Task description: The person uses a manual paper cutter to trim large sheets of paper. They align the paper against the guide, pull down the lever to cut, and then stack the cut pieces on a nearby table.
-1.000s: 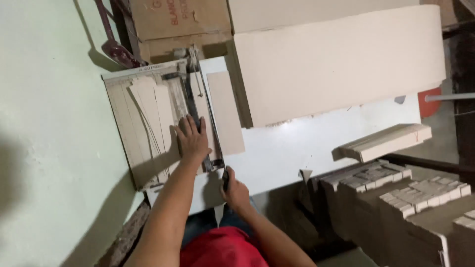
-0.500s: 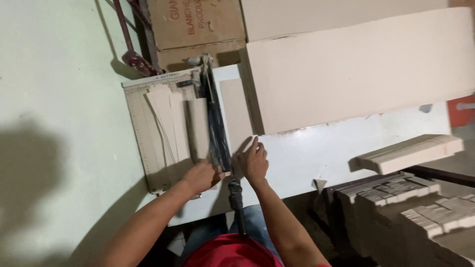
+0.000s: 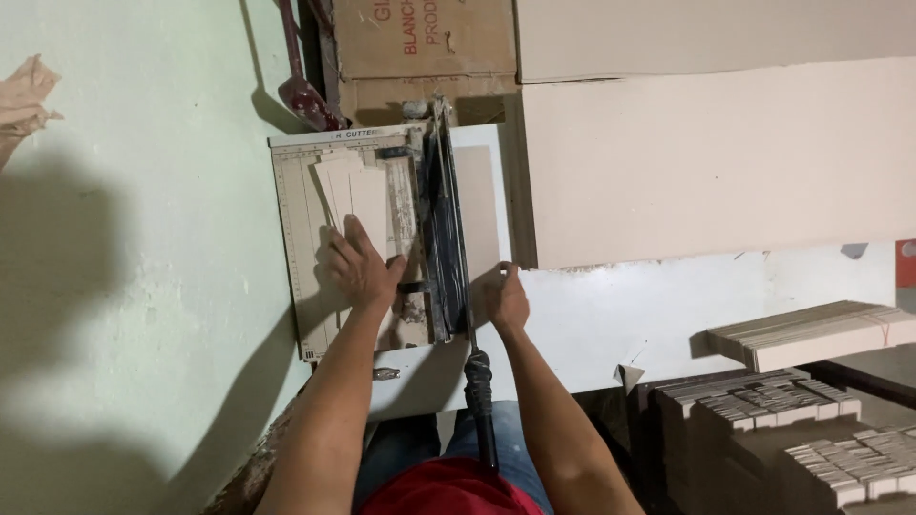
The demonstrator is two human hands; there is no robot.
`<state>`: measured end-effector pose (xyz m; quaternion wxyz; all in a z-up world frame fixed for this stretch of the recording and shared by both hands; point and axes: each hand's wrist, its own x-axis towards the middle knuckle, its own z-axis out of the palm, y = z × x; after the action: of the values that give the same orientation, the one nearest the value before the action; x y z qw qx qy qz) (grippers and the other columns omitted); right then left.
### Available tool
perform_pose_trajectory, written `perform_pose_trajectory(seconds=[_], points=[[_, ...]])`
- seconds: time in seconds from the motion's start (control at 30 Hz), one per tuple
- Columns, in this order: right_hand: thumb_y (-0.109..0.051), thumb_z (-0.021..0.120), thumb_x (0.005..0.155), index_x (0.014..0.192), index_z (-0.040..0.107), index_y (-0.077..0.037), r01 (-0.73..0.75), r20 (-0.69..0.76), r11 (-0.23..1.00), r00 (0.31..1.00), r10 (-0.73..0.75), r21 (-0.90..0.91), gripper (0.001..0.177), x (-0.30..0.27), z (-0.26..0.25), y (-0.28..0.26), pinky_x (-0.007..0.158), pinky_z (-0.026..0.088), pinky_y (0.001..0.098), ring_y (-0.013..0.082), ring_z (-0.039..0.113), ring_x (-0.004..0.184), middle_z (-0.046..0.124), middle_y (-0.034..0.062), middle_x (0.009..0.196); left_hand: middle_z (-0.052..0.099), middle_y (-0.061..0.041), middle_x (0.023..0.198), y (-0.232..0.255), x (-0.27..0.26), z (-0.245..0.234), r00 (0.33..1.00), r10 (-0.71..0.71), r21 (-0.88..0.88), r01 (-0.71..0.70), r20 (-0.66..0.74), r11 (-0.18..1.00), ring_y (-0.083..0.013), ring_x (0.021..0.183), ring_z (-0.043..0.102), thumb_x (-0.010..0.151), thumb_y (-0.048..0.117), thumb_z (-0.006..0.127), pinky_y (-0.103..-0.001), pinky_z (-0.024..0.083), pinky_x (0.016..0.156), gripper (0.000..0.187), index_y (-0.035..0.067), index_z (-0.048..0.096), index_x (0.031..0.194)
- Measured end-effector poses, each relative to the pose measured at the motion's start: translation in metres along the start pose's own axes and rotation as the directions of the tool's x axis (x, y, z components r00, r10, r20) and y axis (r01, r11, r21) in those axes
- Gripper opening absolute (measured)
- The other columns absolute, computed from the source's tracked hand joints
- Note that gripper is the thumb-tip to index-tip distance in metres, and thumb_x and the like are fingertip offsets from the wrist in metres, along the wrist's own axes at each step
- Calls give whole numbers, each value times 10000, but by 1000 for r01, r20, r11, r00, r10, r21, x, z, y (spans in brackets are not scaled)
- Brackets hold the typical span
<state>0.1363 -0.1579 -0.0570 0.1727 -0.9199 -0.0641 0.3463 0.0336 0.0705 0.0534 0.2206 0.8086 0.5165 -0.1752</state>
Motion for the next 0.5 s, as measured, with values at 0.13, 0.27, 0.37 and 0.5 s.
perform_pose_trajectory(seconds=[0.13,0.27,0.37,0.5], points=[[-271,526,1061,1303,533,-300,-57,-29,997,998,59,55,244,-29,-30,-13,908,567,473,307,736,1086,773,48,1134,180,-302,1604,-6,6,-6,998,-66,-37,66,-11,997,-463,1450,307,941,435,744,-579,360,1114,1058,62,43,1641],[-163,526,1032,1298,481,-325,8,-126,993,992,7,119,315,-29,-27,15,964,545,538,401,714,1085,764,69,1158,357,-301,1538,-16,13,-23,999,-36,-97,32,-35,995,-421,1372,443,1046,226,620,-509,455,1055,767,5,154,1614],[-250,471,1091,1296,542,-247,87,-206,971,978,-41,224,217,-26,-48,16,887,551,554,421,720,1040,758,132,1105,393,-291,1522,-28,18,-14,998,22,-44,-25,-67,999,-416,1360,472,1035,207,631,-476,479,1053,767,22,179,1626],[-158,512,1016,1335,569,-161,141,-122,972,985,-120,188,324,-58,-25,29,894,529,635,543,664,1033,704,280,1062,311,-274,1579,-17,3,-29,998,38,-35,-40,-54,999,-428,1418,399,1030,250,633,-527,451,1111,813,75,132,1646]])
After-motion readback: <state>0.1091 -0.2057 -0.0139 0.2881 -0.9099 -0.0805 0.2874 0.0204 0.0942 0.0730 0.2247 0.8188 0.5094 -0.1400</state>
